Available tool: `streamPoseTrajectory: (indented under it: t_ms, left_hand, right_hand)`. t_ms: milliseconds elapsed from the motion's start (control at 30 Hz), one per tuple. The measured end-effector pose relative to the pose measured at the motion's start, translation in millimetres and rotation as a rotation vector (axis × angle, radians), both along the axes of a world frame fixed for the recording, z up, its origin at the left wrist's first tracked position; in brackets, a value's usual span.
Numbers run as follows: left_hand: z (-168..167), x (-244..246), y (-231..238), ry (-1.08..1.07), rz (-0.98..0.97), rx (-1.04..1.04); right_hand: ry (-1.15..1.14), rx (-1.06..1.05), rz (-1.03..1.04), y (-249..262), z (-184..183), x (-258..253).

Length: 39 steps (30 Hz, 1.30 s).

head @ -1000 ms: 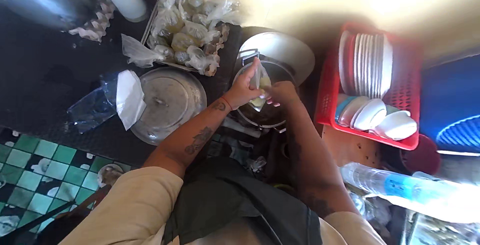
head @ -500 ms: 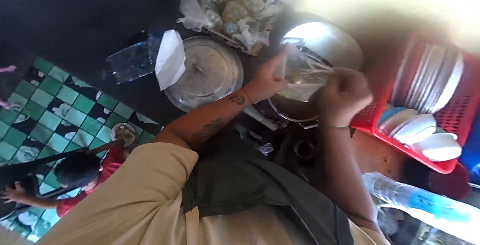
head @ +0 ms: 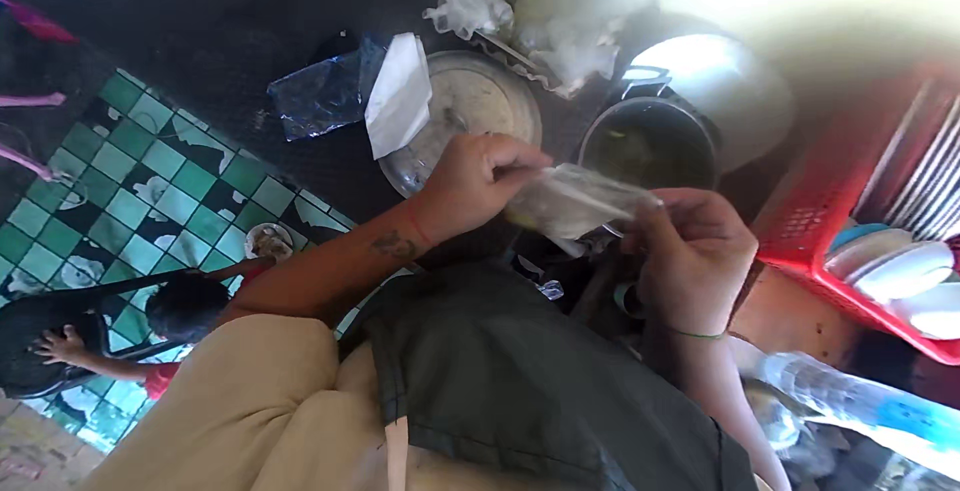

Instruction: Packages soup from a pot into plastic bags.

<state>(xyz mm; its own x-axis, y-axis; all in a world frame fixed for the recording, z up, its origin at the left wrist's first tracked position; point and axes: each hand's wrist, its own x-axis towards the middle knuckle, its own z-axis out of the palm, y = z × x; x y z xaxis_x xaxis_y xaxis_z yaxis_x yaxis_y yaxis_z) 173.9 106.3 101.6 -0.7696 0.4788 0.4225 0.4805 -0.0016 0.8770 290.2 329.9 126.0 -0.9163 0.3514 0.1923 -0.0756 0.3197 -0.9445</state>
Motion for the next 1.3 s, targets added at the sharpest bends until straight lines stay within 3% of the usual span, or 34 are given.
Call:
streamPoseTrajectory:
  t_ms: [167,400,500,567,633,733,800,867,1067,1233,1300]
  left_hand:
    - [-3.3,24.0,-52.1,0.171,0.048,-0.127]
    - [-32.2,47.0,-95.2,0.128,0.056,-0.223]
    - [-45.6,45.1,-104.4,0.118,0.066,-0.267]
    - [-47.5,42.6,-107.9,0.126,0.032,-0.337]
    - [-47.4,38.2,-110.1,0.154,-0.054,-0.451]
    - [-40.7,30.0,-108.1,0.13,-0.244,-0.758]
    - [-39.1,26.7,-105.8,0.157,-0.309,-0.856]
    - [-36.4,25.6,-106.3,0.239,-0.302,-0.779]
    - [-32.3,20.9,-97.0,0.304,-0.27,-0.511]
    - [-52.0,8.6,-75.8,0.103,-0.273,-0.48]
    - [-59.5,-0.1,-67.8,0.027,-0.238,-0.427]
  right_hand:
    - [0.009,0.007,0.099,-31.2,-33.4,10.4]
    - [-0.171,-0.31,0.278,-52.2,-79.9,8.2]
    - [-0.208,-0.305,0.354,-52.7,-94.3,4.2]
    - [-0.219,-0.159,0.437,-55.1,-96.8,0.9]
    - [-0.269,0.157,0.492,-61.4,-90.7,-3.8]
    - [-0.405,0.545,0.562,-73.9,-76.4,-13.2]
    - [-0.401,0.648,0.59,-75.2,-70.1,-16.4]
    - [-0.32,0.668,0.608,-71.0,-60.7,-17.7]
    - [-0.063,0.53,0.501,-61.8,-59.4,-24.1]
    - [-0.191,-0.01,0.487,-78.0,-99.7,-31.2]
    - [-0.192,-0.125,0.559,-85.9,-107.6,-35.1]
